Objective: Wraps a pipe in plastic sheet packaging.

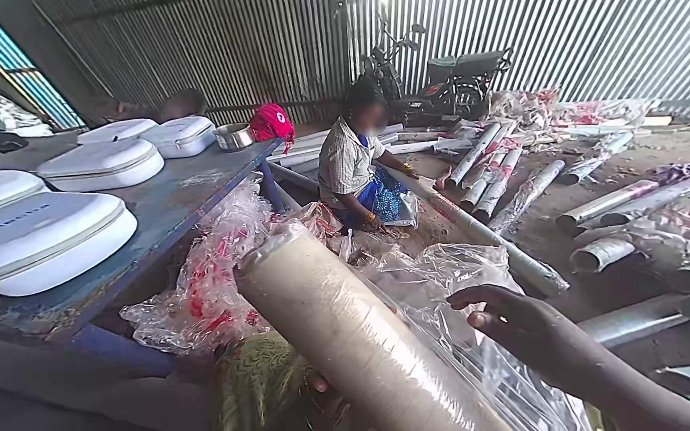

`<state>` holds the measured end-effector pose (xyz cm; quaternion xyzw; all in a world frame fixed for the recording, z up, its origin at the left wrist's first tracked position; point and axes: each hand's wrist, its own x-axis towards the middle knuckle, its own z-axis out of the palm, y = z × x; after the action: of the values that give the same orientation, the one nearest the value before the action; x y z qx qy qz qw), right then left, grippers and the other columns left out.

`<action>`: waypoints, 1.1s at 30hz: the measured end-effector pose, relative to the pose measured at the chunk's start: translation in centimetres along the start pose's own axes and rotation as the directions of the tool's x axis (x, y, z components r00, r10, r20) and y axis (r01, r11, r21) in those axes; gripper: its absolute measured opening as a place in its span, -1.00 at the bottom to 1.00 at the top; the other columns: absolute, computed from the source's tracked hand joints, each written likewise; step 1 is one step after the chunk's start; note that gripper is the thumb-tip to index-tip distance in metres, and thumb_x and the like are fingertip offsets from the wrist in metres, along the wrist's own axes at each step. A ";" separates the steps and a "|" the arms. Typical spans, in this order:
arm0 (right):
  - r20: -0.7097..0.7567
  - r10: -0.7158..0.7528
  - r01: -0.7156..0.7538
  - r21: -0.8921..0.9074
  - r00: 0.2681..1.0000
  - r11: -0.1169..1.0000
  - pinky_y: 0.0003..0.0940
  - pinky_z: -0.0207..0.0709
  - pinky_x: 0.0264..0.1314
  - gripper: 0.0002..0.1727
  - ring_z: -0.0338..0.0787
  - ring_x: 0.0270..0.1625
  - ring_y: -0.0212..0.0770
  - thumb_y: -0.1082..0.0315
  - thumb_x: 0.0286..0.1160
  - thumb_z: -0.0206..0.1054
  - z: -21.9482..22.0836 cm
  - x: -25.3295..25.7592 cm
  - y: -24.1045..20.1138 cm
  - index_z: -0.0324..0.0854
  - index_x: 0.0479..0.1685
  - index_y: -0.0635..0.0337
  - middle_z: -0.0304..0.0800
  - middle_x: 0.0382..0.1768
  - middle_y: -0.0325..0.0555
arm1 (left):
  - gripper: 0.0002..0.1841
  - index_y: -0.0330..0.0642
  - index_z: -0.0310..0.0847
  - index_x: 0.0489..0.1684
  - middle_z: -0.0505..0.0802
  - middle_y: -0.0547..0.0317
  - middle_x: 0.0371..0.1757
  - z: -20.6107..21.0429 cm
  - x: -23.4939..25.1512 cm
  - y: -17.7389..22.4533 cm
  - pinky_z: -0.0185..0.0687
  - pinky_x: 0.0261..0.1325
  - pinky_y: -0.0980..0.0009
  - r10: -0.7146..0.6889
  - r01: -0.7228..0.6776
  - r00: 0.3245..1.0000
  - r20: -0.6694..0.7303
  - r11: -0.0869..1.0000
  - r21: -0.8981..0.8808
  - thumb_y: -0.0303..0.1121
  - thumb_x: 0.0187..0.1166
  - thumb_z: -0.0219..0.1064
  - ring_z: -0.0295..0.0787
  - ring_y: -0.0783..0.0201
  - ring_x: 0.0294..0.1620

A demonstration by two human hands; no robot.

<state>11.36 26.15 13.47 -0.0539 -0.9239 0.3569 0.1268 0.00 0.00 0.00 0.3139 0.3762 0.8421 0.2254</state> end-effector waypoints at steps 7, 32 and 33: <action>0.393 0.023 -0.081 0.130 0.919 0.988 -0.52 0.42 -0.40 -0.15 0.53 -0.43 -0.53 -0.36 0.66 -0.11 3.1 6.1 -2.1 0.33 0.71 0.09 0.76 0.11 -0.19 | -0.58 0.19 0.82 0.06 0.90 0.66 0.03 0.2 2.5 1.1 0.55 0.30 0.70 0.204 -0.207 0.941 0.269 0.978 -0.019 0.21 0.55 0.27 0.71 0.79 0.16; -0.275 -0.438 0.395 -0.200 0.856 0.897 -0.24 0.44 -0.58 -0.66 0.63 -0.58 -0.16 0.10 0.53 0.24 4.8 4.4 -4.6 0.61 -0.40 0.21 0.59 -0.61 -0.08 | 0.16 -0.20 -0.15 0.59 0.67 0.37 0.27 7.9 0.3 4.4 0.68 0.34 0.39 -0.004 0.048 0.948 -0.318 0.991 0.129 0.31 0.16 0.56 0.69 0.53 0.27; -0.286 -0.479 0.432 -0.215 0.830 0.876 -0.26 0.44 -0.61 -0.68 0.64 -0.59 -0.18 0.11 0.54 0.23 4.9 4.2 -4.7 0.60 -0.39 0.19 0.60 -0.61 -0.09 | 0.10 -0.15 -0.05 0.52 0.72 0.41 0.18 7.9 0.6 4.4 0.74 0.27 0.40 -0.012 0.048 0.941 -0.338 0.994 0.098 0.29 0.12 0.59 0.75 0.52 0.19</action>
<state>5.95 20.31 14.00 0.1004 -0.8982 0.2357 0.3571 4.53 1.54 7.74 0.1706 0.4576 0.8590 0.1538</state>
